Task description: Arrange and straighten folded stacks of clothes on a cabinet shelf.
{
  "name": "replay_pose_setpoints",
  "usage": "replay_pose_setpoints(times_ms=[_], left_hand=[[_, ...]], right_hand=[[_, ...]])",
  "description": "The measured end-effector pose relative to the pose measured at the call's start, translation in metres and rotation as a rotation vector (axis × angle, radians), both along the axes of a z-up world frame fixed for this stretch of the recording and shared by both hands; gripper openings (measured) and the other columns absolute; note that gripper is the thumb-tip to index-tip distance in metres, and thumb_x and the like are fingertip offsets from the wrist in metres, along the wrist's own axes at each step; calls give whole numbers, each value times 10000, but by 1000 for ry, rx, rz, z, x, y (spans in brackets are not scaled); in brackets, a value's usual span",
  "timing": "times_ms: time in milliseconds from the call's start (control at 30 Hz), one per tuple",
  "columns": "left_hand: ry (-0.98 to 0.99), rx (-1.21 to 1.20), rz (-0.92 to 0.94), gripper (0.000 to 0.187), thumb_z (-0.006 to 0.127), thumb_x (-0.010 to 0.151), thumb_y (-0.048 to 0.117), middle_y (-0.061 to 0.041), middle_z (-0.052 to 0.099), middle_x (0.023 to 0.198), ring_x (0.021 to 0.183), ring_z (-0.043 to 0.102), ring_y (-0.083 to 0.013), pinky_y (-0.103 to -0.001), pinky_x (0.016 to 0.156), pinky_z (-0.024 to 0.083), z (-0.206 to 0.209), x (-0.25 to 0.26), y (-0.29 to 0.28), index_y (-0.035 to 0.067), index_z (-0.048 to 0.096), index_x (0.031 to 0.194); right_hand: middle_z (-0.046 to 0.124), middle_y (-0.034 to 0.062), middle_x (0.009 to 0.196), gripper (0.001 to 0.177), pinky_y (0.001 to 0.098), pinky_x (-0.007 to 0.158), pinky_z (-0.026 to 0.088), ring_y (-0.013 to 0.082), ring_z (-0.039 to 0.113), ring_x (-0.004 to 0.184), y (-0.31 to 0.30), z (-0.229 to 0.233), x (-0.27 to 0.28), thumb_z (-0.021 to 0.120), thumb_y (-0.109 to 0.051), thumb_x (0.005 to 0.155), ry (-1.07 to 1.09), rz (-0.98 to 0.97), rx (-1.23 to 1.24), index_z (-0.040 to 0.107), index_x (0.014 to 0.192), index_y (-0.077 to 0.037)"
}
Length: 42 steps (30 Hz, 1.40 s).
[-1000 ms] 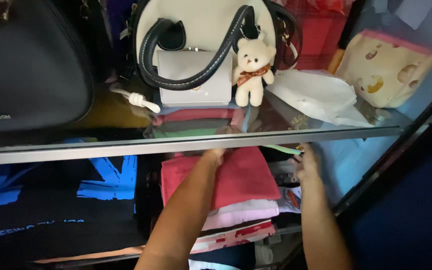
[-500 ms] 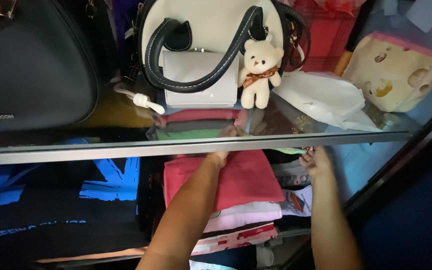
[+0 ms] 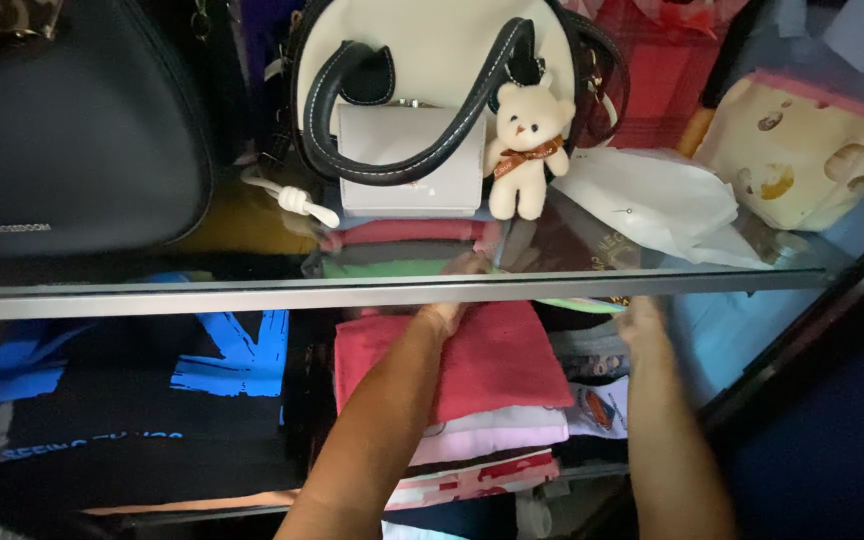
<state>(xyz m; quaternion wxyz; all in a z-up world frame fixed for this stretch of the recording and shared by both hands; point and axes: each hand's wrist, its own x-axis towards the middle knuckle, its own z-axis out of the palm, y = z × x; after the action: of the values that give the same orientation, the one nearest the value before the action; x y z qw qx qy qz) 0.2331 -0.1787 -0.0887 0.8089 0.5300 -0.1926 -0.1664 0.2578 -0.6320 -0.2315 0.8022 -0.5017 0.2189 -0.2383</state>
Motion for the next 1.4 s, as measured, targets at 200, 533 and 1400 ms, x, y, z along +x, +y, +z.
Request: replay_pose_setpoints(times_ms=[200, 533, 1400], left_hand=[[134, -54, -26, 330, 581, 961, 505, 4, 623, 959, 856, 565, -147, -325, 761, 493, 22, -18, 10, 200, 666, 1054], [111, -115, -276, 368, 733, 965, 482, 16, 640, 1070, 917, 554, -127, -286, 767, 436, -35, 22, -4, 217, 669, 1212], [-5, -67, 16, 390, 810, 859, 162, -164, 723, 1069, 948, 681, -277, -409, 820, 571, 66, -105, 115, -37, 689, 1172]], right_hand=[[690, 17, 1116, 358, 412, 927, 559, 202, 646, 1050, 39, 48, -51, 719, -480, 960, -185, 155, 10, 656, 1142, -178], [735, 127, 1079, 297, 503, 964, 570, 322, 702, 1038, 71, 84, -131, 661, -205, 858, -247, 163, 131, 658, 1108, -44], [659, 135, 1308, 688, 460, 1010, 532, 295, 659, 1166, 241, 164, -226, 627, -171, 788, -515, 545, -20, 535, 1460, -59]])
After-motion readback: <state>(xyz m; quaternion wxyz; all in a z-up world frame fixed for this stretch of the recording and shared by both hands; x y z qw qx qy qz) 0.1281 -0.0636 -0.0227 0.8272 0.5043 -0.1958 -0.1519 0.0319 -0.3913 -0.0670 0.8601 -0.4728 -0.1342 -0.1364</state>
